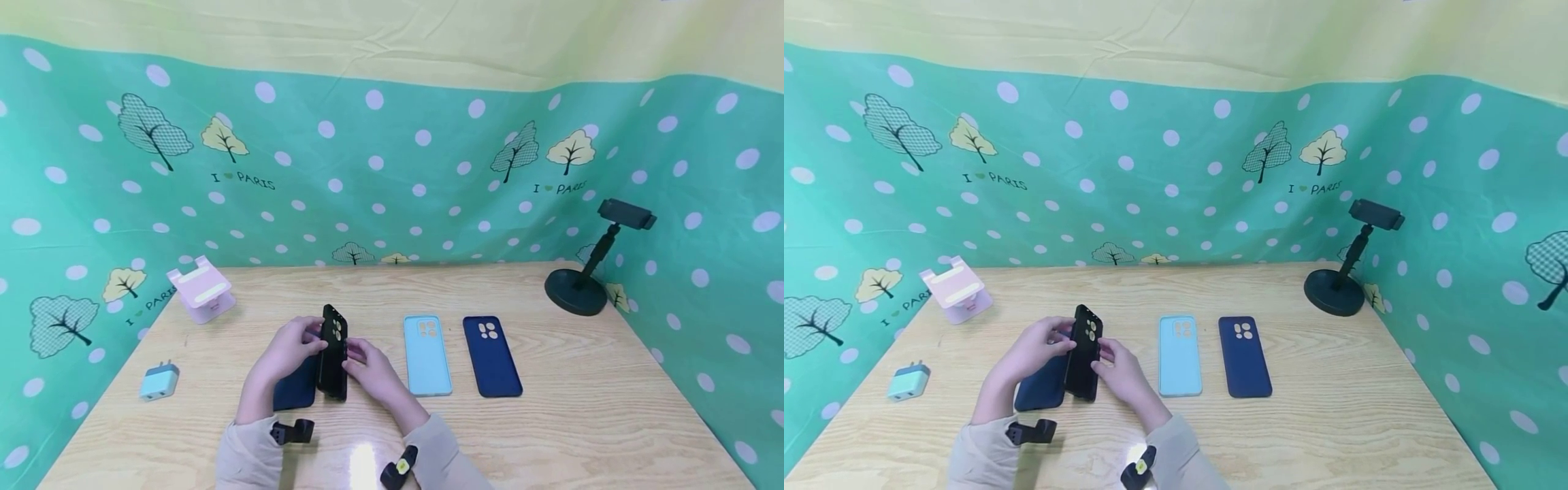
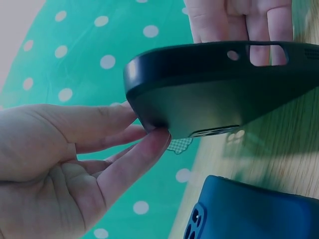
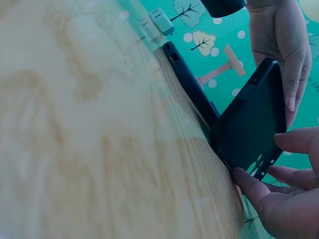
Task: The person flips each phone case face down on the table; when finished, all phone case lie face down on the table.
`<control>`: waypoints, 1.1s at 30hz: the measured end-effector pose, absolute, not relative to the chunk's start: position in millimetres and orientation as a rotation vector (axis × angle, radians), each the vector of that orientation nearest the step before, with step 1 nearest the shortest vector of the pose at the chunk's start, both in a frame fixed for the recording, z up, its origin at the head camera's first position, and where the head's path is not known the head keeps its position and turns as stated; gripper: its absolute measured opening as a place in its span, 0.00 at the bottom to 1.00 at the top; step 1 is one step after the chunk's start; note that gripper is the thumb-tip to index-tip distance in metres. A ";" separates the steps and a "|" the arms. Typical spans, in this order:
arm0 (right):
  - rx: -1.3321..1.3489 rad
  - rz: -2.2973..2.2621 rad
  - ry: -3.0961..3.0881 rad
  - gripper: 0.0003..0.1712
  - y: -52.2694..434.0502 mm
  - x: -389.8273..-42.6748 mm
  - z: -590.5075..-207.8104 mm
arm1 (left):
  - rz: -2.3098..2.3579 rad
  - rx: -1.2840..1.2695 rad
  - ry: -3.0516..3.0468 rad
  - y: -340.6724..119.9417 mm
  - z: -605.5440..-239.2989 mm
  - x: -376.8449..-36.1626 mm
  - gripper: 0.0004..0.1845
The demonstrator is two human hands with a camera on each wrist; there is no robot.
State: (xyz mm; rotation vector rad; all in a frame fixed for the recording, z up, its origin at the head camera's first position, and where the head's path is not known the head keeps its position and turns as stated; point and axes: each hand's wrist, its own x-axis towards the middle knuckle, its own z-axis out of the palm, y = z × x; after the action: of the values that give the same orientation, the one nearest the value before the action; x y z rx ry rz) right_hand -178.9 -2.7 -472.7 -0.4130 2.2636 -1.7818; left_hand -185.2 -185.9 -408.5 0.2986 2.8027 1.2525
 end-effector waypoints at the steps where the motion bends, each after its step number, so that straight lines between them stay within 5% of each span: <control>1: -0.410 -1.786 2.257 0.27 -2.8 -179.0 -473.0 | 1.257 0.301 2.801 -185.9 -408.7 -185.4 0.24; 33: -0.235 -2.078 1.887 0.30 -4.4 -179.7 -468.9 | 1.476 0.314 2.570 -176.6 -416.1 -189.7 0.21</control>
State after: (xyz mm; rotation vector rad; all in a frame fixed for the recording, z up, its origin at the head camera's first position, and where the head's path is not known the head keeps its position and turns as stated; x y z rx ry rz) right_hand -179.7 -4.4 -468.9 -0.2353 1.8870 -2.0776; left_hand -189.7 -176.6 -416.1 0.3136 2.5705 1.4758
